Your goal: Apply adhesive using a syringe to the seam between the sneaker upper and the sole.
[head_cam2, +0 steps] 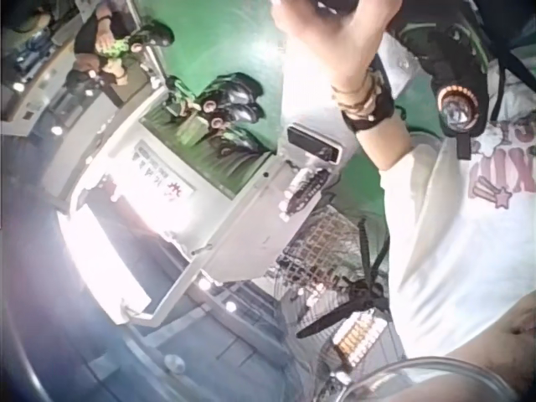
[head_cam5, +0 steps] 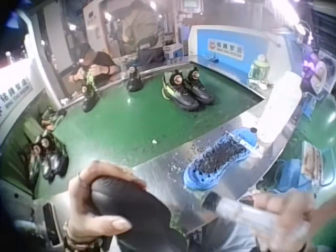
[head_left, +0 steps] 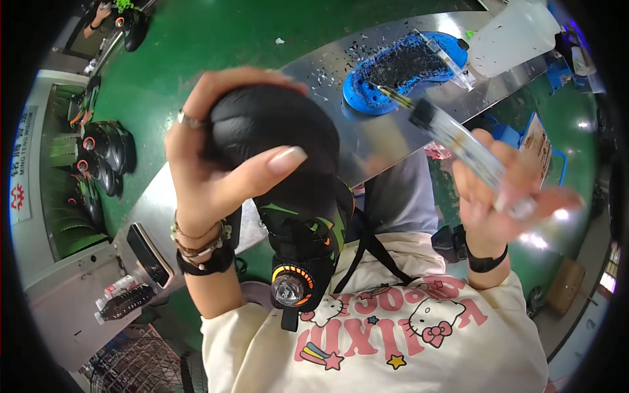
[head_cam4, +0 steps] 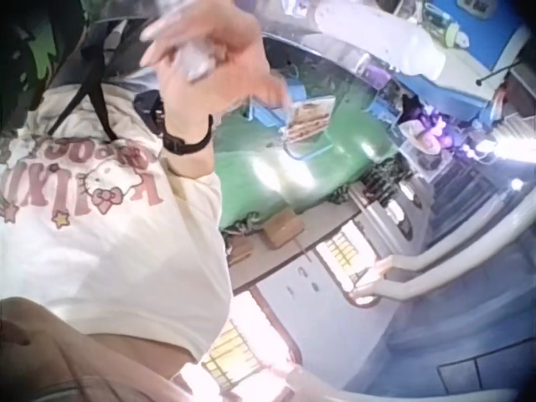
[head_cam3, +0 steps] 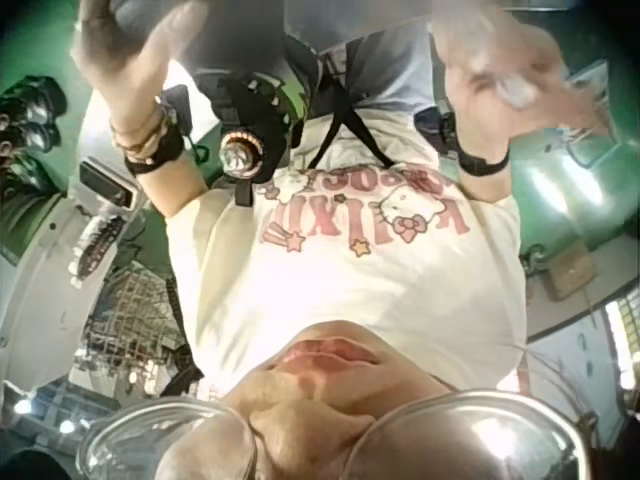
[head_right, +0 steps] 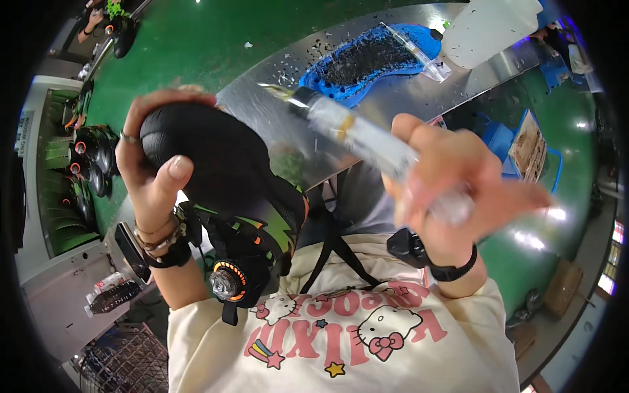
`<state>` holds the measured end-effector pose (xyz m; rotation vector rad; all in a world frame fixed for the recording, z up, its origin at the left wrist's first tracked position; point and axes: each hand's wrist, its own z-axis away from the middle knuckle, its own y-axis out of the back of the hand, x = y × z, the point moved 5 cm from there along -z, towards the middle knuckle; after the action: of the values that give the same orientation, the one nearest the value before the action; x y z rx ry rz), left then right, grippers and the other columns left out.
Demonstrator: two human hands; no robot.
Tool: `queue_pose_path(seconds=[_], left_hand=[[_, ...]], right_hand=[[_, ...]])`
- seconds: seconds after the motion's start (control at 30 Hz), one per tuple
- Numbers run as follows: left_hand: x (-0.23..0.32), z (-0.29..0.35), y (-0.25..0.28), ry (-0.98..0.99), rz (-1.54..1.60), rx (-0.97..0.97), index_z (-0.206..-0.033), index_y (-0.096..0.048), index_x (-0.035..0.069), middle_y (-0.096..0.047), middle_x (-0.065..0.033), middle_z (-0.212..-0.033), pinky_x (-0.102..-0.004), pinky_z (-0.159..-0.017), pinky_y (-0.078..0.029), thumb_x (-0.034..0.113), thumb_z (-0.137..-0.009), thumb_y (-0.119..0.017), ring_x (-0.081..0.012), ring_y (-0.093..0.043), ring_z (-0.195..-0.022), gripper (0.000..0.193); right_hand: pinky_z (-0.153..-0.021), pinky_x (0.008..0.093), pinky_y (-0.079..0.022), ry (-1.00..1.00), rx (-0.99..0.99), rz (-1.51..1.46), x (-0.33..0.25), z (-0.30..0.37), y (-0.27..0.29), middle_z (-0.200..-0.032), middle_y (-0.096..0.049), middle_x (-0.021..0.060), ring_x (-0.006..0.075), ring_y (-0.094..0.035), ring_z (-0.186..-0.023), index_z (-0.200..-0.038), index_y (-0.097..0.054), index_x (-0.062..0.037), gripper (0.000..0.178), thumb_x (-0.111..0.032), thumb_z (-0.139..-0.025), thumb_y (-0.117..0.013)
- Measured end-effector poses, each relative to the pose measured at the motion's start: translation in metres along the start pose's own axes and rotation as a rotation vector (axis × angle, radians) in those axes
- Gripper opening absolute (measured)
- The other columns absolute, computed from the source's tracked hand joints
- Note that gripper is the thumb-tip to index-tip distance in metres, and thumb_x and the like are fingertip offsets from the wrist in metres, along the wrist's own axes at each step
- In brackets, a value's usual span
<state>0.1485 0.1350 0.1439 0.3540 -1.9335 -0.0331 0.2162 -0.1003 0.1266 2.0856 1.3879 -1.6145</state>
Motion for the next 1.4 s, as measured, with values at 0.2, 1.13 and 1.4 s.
queue_pose_path(seconds=[0.2, 1.13, 1.4], left_hand=[[-0.002, -0.015, -0.015, 0.103, -0.077, -0.131, -0.103, -0.050, -0.009, -0.059, -0.0199, -0.097, -0.0322, -0.081, -0.045, 0.032, -0.064, -0.070, -0.0225, -0.058, -0.089, 0.060], [-0.050, -0.025, 0.011, 0.121, -0.165, -0.016, -0.109, -0.046, -0.009, -0.056, -0.0236, -0.103, -0.0346, -0.081, -0.046, 0.055, -0.071, -0.059, -0.0264, -0.057, -0.092, 0.076], [-0.064, -0.018, 0.022, 0.155, -0.163, 0.029, -0.113, -0.043, -0.008, -0.049, -0.0212, -0.113, -0.0389, -0.085, -0.045, 0.058, -0.074, -0.052, -0.0285, -0.054, -0.099, 0.077]], right_hand=[[-0.067, 0.0264, -0.035, 0.153, -0.197, -0.027, -0.004, -0.008, -0.011, -0.064, -0.048, 0.0018, 0.0123, -0.038, -0.067, -0.069, -0.056, -0.0175, 0.061, -0.071, -0.078, -0.028], [-0.047, 0.0253, -0.022, -0.001, -0.035, 0.258, 0.057, -0.013, 0.007, -0.056, -0.035, -0.0026, 0.0142, -0.025, -0.057, -0.058, -0.054, -0.0209, 0.055, -0.051, -0.091, -0.022], [-0.046, 0.0254, -0.021, 0.001, 0.067, 0.138, 0.080, -0.001, 0.008, -0.054, -0.036, -0.0024, 0.0138, -0.026, -0.056, -0.056, -0.054, -0.0211, 0.055, -0.050, -0.092, -0.023]])
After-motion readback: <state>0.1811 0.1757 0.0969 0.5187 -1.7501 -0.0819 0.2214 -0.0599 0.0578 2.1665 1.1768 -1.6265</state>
